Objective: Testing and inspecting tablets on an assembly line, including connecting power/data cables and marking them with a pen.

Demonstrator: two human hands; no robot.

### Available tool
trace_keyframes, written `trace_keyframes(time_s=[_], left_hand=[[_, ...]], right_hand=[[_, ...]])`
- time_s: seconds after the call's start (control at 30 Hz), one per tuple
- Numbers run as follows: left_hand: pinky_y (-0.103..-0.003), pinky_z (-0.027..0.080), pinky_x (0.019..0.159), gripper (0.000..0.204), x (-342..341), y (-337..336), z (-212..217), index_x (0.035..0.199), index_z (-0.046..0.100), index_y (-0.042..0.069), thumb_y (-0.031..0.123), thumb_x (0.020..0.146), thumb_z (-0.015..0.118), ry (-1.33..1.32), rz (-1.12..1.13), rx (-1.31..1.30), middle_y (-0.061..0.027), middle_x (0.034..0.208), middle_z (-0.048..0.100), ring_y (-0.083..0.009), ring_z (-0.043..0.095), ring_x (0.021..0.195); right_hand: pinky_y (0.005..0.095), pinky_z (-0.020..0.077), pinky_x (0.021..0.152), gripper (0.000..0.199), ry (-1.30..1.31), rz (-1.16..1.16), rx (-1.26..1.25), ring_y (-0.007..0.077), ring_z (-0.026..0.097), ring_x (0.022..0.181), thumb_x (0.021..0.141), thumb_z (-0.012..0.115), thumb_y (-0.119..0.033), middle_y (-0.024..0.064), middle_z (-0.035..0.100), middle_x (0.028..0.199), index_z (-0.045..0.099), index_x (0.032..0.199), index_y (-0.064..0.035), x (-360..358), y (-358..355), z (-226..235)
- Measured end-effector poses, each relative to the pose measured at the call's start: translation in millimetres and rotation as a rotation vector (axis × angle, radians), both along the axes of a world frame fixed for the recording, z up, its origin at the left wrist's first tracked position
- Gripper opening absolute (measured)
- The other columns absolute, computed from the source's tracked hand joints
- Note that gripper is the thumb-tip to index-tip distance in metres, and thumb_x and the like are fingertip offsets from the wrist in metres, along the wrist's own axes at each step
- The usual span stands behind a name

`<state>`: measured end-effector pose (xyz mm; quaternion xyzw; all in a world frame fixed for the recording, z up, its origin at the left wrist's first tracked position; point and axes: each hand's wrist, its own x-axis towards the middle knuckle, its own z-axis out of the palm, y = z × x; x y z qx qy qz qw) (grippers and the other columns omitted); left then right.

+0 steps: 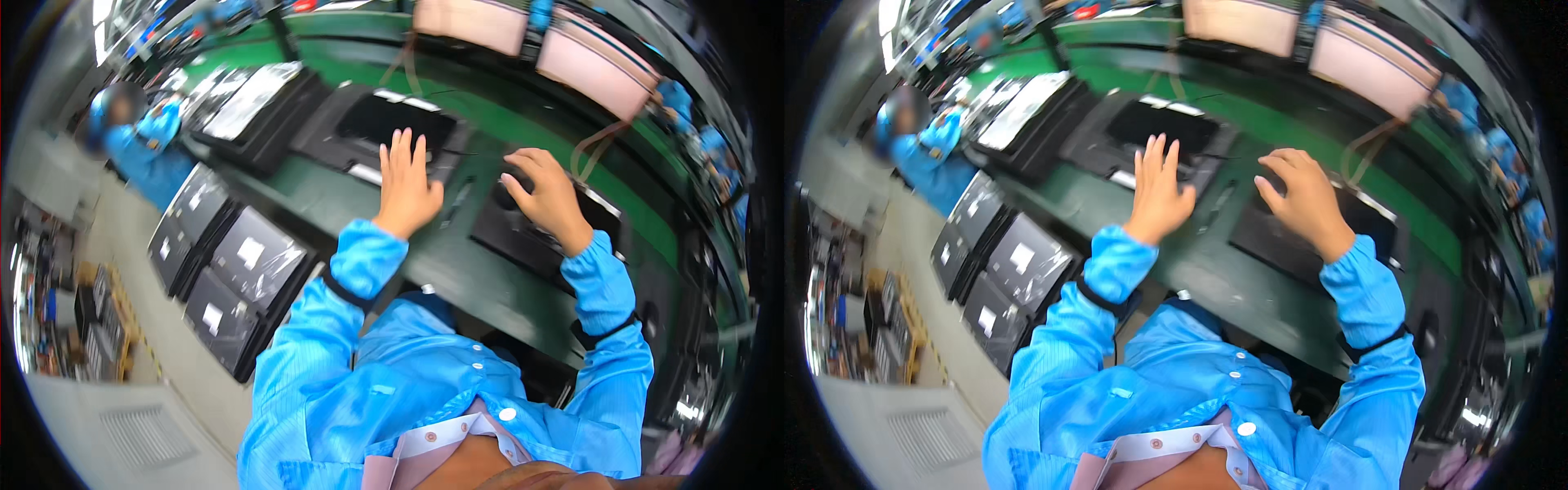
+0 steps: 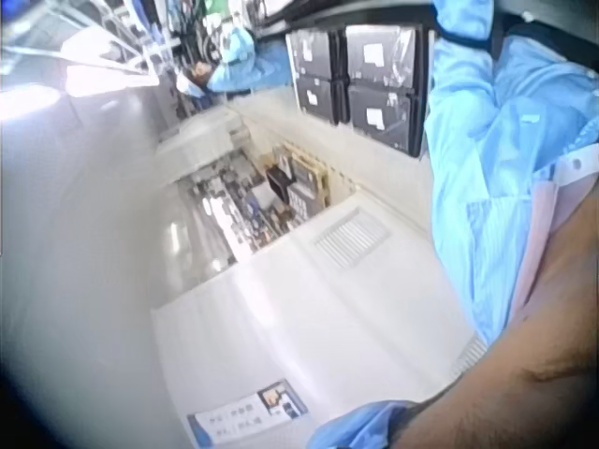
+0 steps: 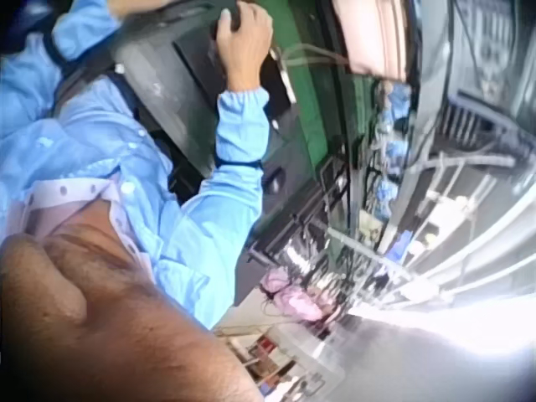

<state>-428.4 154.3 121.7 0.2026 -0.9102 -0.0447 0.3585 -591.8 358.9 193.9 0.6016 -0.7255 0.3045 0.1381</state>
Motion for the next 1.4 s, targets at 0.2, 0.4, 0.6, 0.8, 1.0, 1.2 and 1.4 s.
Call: trace_keyframes(time_s=[0.2, 0.4, 0.6, 0.8, 1.0, 1.2, 1.4], left_hand=[[-0.06, 0.024, 0.117, 0.069, 32.4, -92.2, -30.6, 0.131, 0.059, -0.001, 0.039, 0.076, 0.073, -0.207, -0.18, 0.163, -0.0212, 0.142, 0.051, -0.036, 0.04, 0.14], [-0.058, 0.021, 0.121, 0.08, 24.0, -120.1, -28.6, 0.136, 0.059, 0.003, 0.046, 0.071, 0.077, -0.188, -0.27, 0.172, -0.022, 0.142, 0.049, -0.0381, 0.041, 0.138], [-0.05, 0.046, 0.106, 0.055, 14.6, -151.5, -4.8, 0.129, 0.061, 0.004, 0.015, 0.076, 0.073, -0.11, -0.316, -0.135, -0.0177, 0.137, 0.057, -0.0367, 0.054, 0.127], [-0.039, 0.052, 0.062, 0.012, 44.3, -184.2, 47.5, 0.092, 0.063, 0.002, 0.013, 0.092, 0.068, 0.602, -0.137, 0.087, -0.0142, 0.08, 0.066, -0.0341, 0.066, 0.07], [-0.044, 0.052, 0.088, 0.033, 115.3, -367.7, 77.8, 0.124, 0.059, -0.001, 0.011, 0.094, 0.066, 0.899, -0.112, 1.177, -0.0153, 0.109, 0.069, -0.0305, 0.066, 0.098], [-0.051, 0.045, 0.111, 0.041, 153.4, -485.1, 49.7, 0.141, 0.048, 0.002, 0.006, 0.1, 0.054, 0.953, -0.138, 1.612, -0.0157, 0.14, 0.057, -0.0322, 0.057, 0.127], [-0.05, 0.048, 0.109, 0.046, 159.4, -489.9, 74.2, 0.141, 0.045, -0.002, 0.005, 0.096, 0.051, 0.682, 0.178, 1.619, -0.0189, 0.138, 0.055, -0.034, 0.056, 0.126]], right_hand=[[0.0468, 0.0496, 0.092, 0.03, 0.046, -0.126, 0.184, 0.038, 0.062, 0.108, 0.087, 0.069, -0.024, 0.0188, 0.067, 0.11, 0.068, 0.107, -0.0008, 5.2, -143.0, -74.5], [0.0477, 0.0502, 0.078, 0.026, 0.0, -0.173, 0.374, 0.0396, 0.064, 0.088, 0.087, 0.067, -0.022, 0.0196, 0.066, 0.094, 0.06, 0.099, 0.0, -16.6, -161.5, -58.6], [0.0455, 0.0476, 0.066, 0.026, -0.119, -0.156, 0.405, 0.0373, 0.065, 0.075, 0.084, 0.07, -0.026, 0.0209, 0.066, 0.082, 0.064, 0.088, -0.0013, -4.4, -169.6, 16.6], [0.0405, 0.0439, 0.104, 0.052, 0.066, -0.273, 0.102, 0.0321, 0.057, 0.126, 0.088, 0.073, -0.029, 0.0179, 0.061, 0.133, 0.062, 0.135, -0.0077, -5.9, -122.7, 51.2], [0.0502, 0.0367, 0.112, 0.062, 0.094, -0.341, 0.139, 0.0438, 0.045, 0.135, 0.084, 0.075, -0.032, 0.0238, 0.051, 0.142, 0.058, 0.135, -0.0017, -7.2, -68.4, -33.4], [0.0537, 0.0361, 0.112, 0.062, 0.021, -0.462, 0.167, 0.0438, 0.045, 0.135, 0.088, 0.072, -0.039, 0.0262, 0.05, 0.141, 0.058, 0.135, -0.0019, -7.7, -45.0, -75.7], [0.0541, 0.0366, 0.113, 0.059, -0.052, -0.415, 0.067, 0.0425, 0.047, 0.132, 0.088, 0.072, -0.038, 0.0244, 0.05, 0.141, 0.059, 0.133, -0.0018, -6.8, -37.7, -79.1]])
